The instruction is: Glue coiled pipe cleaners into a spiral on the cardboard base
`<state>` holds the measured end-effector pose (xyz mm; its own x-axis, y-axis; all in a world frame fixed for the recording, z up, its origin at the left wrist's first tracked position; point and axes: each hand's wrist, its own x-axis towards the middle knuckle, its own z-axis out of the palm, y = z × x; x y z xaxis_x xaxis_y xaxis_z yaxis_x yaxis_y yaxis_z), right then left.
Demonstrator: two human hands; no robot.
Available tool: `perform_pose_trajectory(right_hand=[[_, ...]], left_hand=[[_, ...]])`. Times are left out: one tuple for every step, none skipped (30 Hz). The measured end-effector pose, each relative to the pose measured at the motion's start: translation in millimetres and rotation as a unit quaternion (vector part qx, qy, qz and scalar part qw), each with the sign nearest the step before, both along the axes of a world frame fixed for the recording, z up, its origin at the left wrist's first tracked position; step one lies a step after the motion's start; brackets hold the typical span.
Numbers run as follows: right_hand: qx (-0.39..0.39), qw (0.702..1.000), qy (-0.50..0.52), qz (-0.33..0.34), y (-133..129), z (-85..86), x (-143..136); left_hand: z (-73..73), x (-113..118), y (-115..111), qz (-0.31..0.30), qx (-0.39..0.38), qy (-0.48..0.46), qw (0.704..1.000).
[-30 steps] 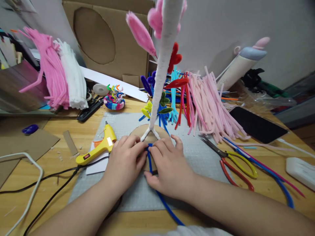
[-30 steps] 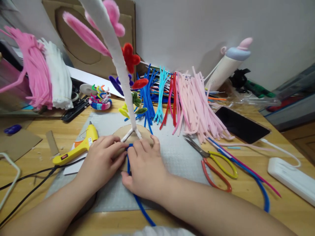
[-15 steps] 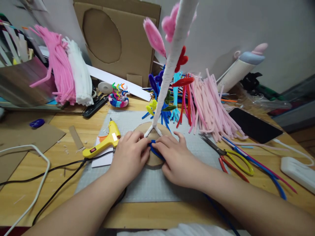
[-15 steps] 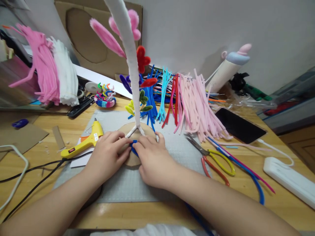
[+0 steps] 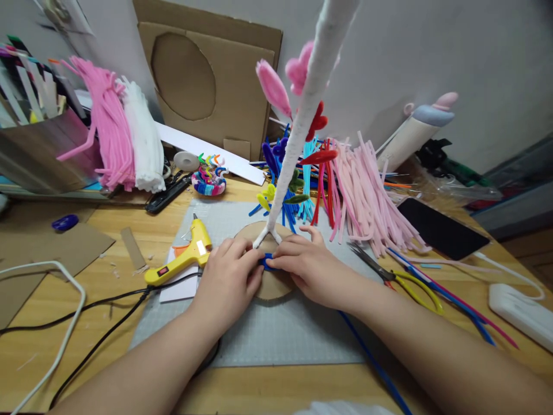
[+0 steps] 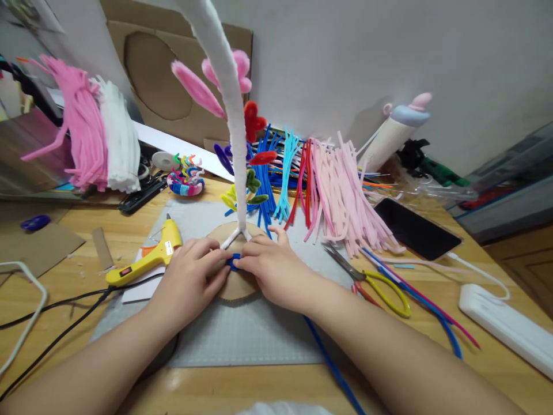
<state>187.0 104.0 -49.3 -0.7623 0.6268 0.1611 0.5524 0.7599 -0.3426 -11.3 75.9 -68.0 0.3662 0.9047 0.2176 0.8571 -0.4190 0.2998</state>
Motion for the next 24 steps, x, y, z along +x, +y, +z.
perform_pose_trajectory(right_hand=[[0.004,1.000,0.005,0.004,1.1,-1.1,0.5],[0.008,1.000,0.008,0.007,2.0,-2.3,1.0],[0.011,1.000,0.012,0.010,2.6,-3.4,1.5],[0.012,1.000,0.014,0.012,2.9,-4.4,2.0],[0.012,1.000,0.017,0.013,3.0,-5.5,2.4],[0.011,1.000,0.019,0.012,2.9,-6.4,2.8],[0.010,1.000,0.022,0.011,2.6,-7.3,3.1],[0.009,1.000,0.025,0.010,2.2,-8.0,3.4],[0.007,1.000,0.026,0.009,1.8,-8.7,3.7],[0.006,1.000,0.025,0.007,1.4,-9.2,4.0],[0.005,1.000,0.023,0.006,1.1,-9.5,4.2],[0.004,1.000,0.020,0.005,0.8,-9.6,4.5],[0.005,1.000,0.019,0.006,0.6,-9.5,4.6],[0.007,1.000,0.020,0.006,0.4,-9.4,4.8],[0.009,1.000,0.022,0.006,0.2,-9.1,4.8],[0.011,1.000,0.025,0.006,0.0,-8.7,4.8],[0.012,1.000,0.028,0.006,-0.2,-8.4,4.8],[0.013,0.999,0.030,0.005,-0.3,-8.1,4.7],[0.013,0.999,0.030,0.003,-0.6,-7.9,4.6],[0.013,0.999,0.029,0.001,-0.8,-7.9,4.5],[0.014,1.000,0.027,-0.001,-1.1,-7.9,4.3],[0.015,1.000,0.026,-0.003,-1.4,-8.2,4.1],[0.017,0.999,0.026,-0.006,-1.7,-8.5,3.9],[0.020,0.999,0.026,-0.009,-2.1,-9.0,3.7]], left_hand=[[-0.5,-0.1,0.2,0.000,0.000,-0.003,1.000],[-0.9,-0.1,0.3,0.000,-0.002,-0.006,1.000],[-1.3,-0.1,0.4,0.000,-0.003,-0.009,1.000],[-1.6,-0.1,0.5,0.001,-0.004,-0.012,1.000],[-1.9,-0.1,0.5,0.002,-0.006,-0.014,1.000],[-2.2,-0.1,0.5,0.003,-0.006,-0.017,1.000],[-2.6,-0.2,0.3,0.002,-0.006,-0.020,1.000],[-3.0,-0.2,0.1,0.001,-0.006,-0.024,1.000],[-3.4,-0.4,-0.2,0.001,-0.003,-0.031,1.000],[-3.9,-0.5,-0.4,0.003,0.002,-0.041,0.999],[-4.3,-0.7,-0.7,0.007,0.008,-0.055,0.998],[-4.6,-0.9,-0.9,0.010,0.015,-0.071,0.997],[-4.8,-1.0,-1.1,0.010,0.021,-0.089,0.996],[-4.8,-1.0,-1.3,0.004,0.023,-0.107,0.994],[-4.7,-0.9,-1.5,-0.011,0.019,-0.122,0.992],[-4.5,-0.6,-1.7,-0.030,0.011,-0.133,0.991],[-4.4,-0.2,-2.1,-0.050,0.000,-0.141,0.989],[-4.2,0.3,-2.4,-0.066,-0.011,-0.145,0.987],[-4.2,1.0,-2.8,-0.074,-0.019,-0.145,0.986],[-4.2,1.7,-3.1,-0.074,-0.023,-0.142,0.987],[-4.4,2.4,-3.2,-0.067,-0.022,-0.136,0.988],[-4.6,3.1,-3.0,-0.057,-0.018,-0.129,0.990],[-4.9,3.8,-2.5,-0.051,-0.013,-0.122,0.991],[-5.2,4.5,-1.7,-0.049,-0.008,-0.116,0.992]])
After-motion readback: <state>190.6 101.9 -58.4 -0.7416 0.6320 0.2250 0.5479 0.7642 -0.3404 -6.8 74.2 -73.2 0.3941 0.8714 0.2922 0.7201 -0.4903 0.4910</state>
